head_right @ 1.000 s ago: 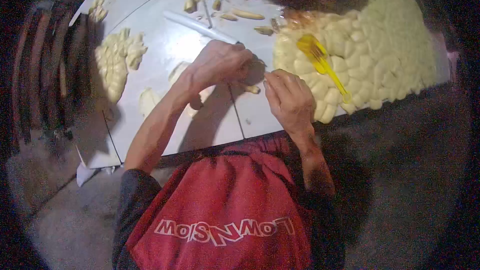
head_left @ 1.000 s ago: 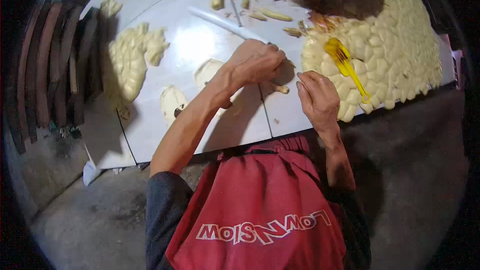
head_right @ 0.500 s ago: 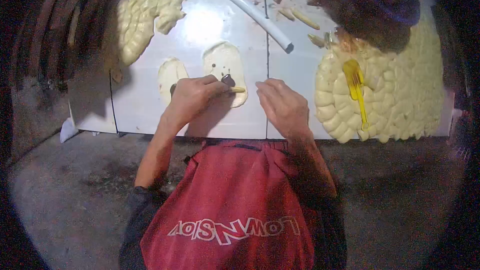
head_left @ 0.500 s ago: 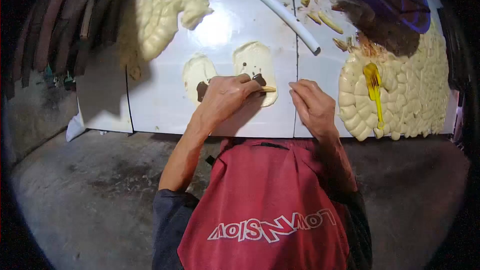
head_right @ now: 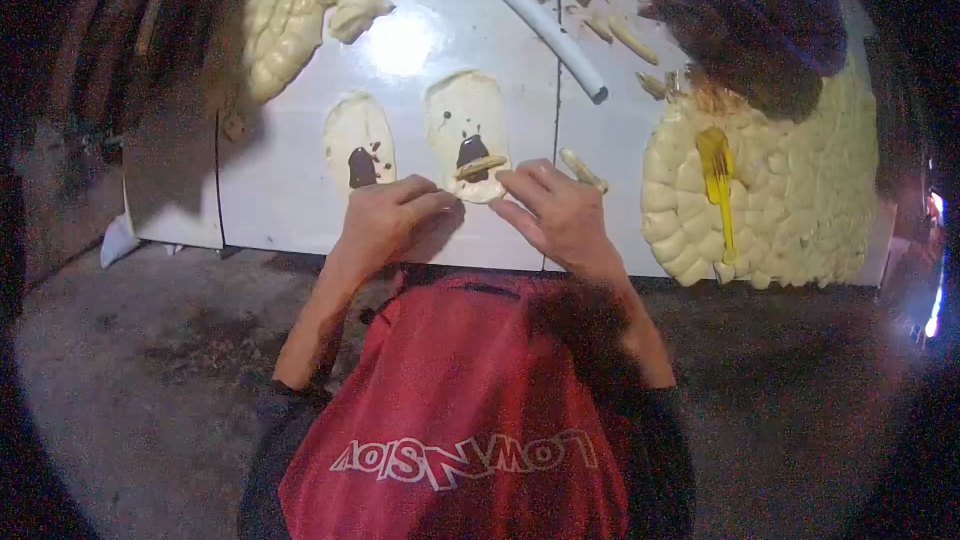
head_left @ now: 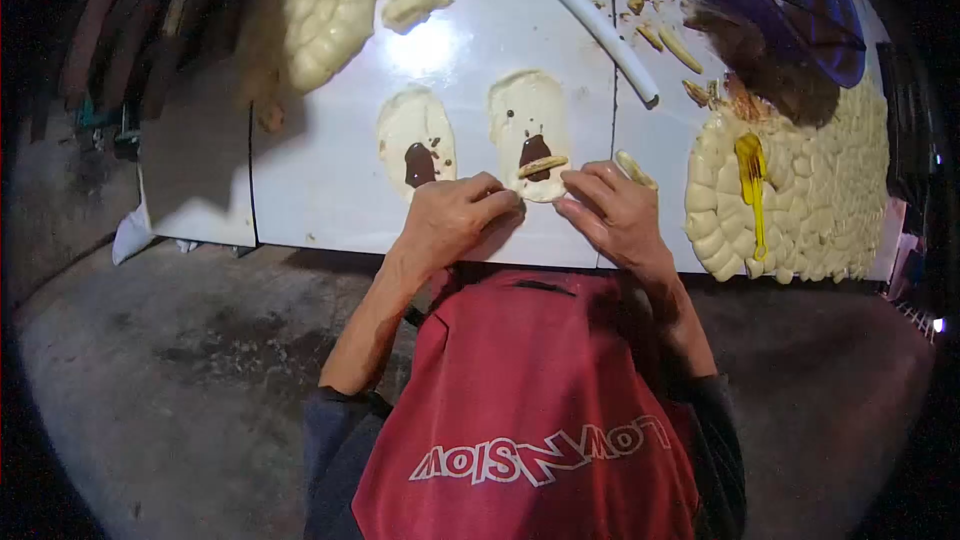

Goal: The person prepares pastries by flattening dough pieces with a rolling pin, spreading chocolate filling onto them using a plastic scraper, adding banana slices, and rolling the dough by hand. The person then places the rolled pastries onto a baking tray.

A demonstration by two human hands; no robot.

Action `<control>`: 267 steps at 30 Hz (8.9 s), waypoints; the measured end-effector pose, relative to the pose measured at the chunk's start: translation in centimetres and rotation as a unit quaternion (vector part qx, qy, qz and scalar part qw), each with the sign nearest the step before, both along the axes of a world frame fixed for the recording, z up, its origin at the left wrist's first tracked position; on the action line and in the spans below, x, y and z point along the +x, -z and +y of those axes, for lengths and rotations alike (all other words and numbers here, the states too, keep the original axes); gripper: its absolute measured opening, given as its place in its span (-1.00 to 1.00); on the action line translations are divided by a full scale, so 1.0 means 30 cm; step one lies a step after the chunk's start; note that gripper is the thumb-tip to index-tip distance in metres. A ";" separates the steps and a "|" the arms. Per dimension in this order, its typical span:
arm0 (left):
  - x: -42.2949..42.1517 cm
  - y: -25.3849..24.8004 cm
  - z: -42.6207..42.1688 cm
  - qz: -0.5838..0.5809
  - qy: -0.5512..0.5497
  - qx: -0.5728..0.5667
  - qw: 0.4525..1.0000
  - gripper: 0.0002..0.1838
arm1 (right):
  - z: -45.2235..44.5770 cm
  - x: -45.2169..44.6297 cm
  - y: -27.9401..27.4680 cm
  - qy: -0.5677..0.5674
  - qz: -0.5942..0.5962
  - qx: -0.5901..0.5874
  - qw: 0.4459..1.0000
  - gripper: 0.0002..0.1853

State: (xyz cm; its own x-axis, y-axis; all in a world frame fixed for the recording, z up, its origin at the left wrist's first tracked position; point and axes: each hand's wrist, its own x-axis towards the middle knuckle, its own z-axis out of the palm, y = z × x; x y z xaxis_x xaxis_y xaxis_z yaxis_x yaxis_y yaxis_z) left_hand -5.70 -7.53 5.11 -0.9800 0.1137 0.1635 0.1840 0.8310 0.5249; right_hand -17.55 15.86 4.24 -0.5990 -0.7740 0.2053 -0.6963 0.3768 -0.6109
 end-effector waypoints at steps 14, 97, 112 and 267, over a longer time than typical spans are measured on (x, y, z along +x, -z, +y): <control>-0.035 0.028 0.011 0.007 -0.173 0.113 0.978 -0.88 | -0.055 -0.040 -0.015 0.116 -0.162 -0.026 0.980 -0.85; -0.228 0.040 -0.128 -0.011 -0.030 -0.207 0.978 -0.20 | -0.151 -0.280 0.009 -0.104 0.155 0.137 0.973 -0.28; -0.207 0.003 -0.125 0.097 -0.061 -0.036 0.993 -0.69 | -0.170 -0.257 0.017 -0.070 0.141 0.030 0.987 -0.71; 0.048 0.067 -0.322 -0.102 -0.163 0.112 0.975 -0.81 | -0.381 -0.045 0.084 -0.080 -0.015 0.085 0.993 -0.82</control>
State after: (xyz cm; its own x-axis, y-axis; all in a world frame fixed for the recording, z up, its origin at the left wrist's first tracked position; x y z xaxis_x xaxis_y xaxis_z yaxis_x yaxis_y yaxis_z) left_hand -4.26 -17.18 3.11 -0.9728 -0.2253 -0.0528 -0.1973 0.6880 0.6984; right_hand -18.91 4.44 1.71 -0.4702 -0.8813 0.0482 -0.7382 0.3627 -0.5687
